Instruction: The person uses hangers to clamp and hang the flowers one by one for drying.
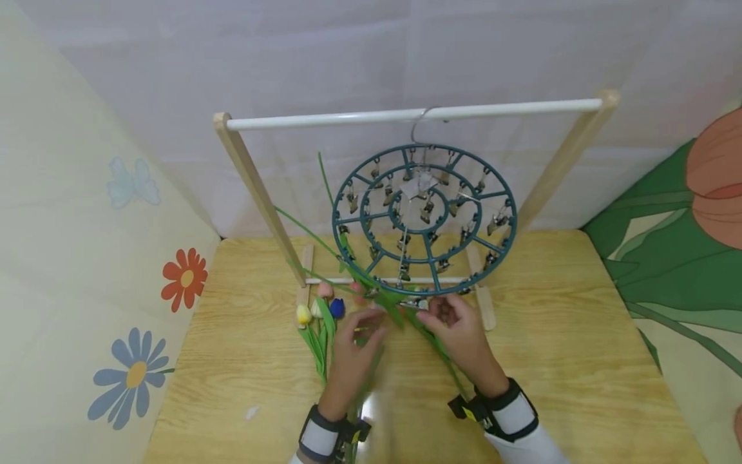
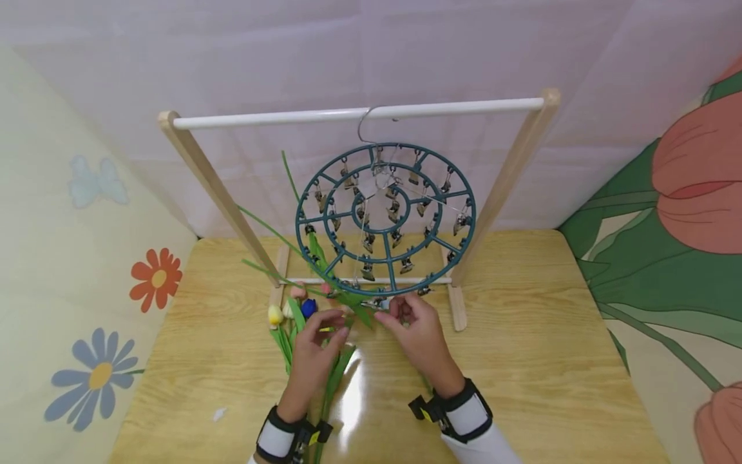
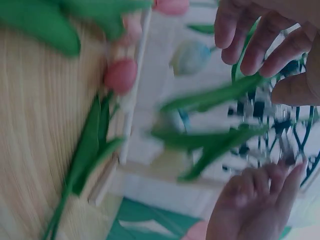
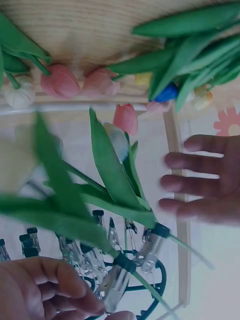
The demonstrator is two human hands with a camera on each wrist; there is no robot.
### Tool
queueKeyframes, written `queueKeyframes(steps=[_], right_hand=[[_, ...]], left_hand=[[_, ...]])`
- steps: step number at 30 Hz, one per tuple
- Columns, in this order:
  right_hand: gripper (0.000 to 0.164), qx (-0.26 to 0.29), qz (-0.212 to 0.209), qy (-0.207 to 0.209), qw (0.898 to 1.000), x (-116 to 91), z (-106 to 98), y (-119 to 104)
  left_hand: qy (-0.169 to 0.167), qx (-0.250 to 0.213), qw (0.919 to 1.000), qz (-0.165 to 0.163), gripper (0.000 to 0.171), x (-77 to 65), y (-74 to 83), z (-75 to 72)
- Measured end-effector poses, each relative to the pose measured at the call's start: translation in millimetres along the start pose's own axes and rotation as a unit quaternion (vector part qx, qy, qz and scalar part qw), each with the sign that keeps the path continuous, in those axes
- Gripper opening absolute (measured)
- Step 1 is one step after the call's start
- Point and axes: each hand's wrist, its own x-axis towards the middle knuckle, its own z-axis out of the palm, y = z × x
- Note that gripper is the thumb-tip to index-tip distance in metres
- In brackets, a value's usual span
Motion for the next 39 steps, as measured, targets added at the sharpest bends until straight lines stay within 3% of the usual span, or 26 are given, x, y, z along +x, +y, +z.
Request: queueKeyframes(steps=[5, 8, 10, 13, 15, 18, 21, 24, 28, 33, 39], right_hand=[[0.032, 0.056, -0.012, -0.016, 0.998, -5.2, -9.8, 8.6], [0.03, 0.052, -0.018, -0.014, 0.998, -7.1, -16.0, 14.0], [0.024, 0.012, -0.019, -0.01, 1.0, -7.9, -20.7, 19.1], [0.017, -0.091, -0.004, -0.009, 0.996, -7.7, -29.3, 29.9], [0.017, -0.162, 0.028, -0.019, 0.986, -7.3, -33.6, 40.0], [0.025, -0.24, 0.105, -0.062, 0.963, -9.1, -36.7, 58.0], [0.036, -0.285, 0.168, -0.119, 0.936, -14.0, -35.5, 77.1], [0.046, -0.313, 0.195, -0.165, 0.915, -19.1, -31.1, 90.2], [0.042, -0.332, 0.204, -0.179, 0.903, -22.3, -28.8, 97.2], [0.027, -0.36, 0.195, -0.159, 0.899, -23.6, -30.5, 96.4], [0.034, -0.397, 0.153, -0.142, 0.894, -23.4, -36.3, 91.9]], left_hand=[[0.003, 0.045, 0.9987, -0.025, 0.026, -0.8, -11.4, -20.9], [-0.001, 0.064, 0.9971, -0.04, 0.022, -1.9, -17.5, -29.7], [-0.004, 0.071, 0.9963, -0.049, 0.021, -2.7, -21.3, -33.8], [-0.013, 0.084, 0.9953, -0.046, 0.021, -3.4, -25.4, -35.2], [-0.023, 0.093, 0.9947, -0.036, 0.02, -4.3, -29.3, -34.5], [-0.039, 0.101, 0.9936, -0.032, 0.019, -5.8, -34.8, -32.0], [-0.057, 0.094, 0.9928, -0.047, 0.019, -7.7, -38.7, -29.1], [-0.07, 0.091, 0.9916, -0.059, 0.02, -9.1, -40.4, -26.6], [-0.079, 0.096, 0.9899, -0.069, 0.017, -11.7, -40.9, -20.1], [-0.088, 0.099, 0.9888, -0.068, 0.014, -13.3, -40.0, -17.2], [-0.095, 0.099, 0.9881, -0.07, 0.015, -13.9, -39.3, -18.5]])
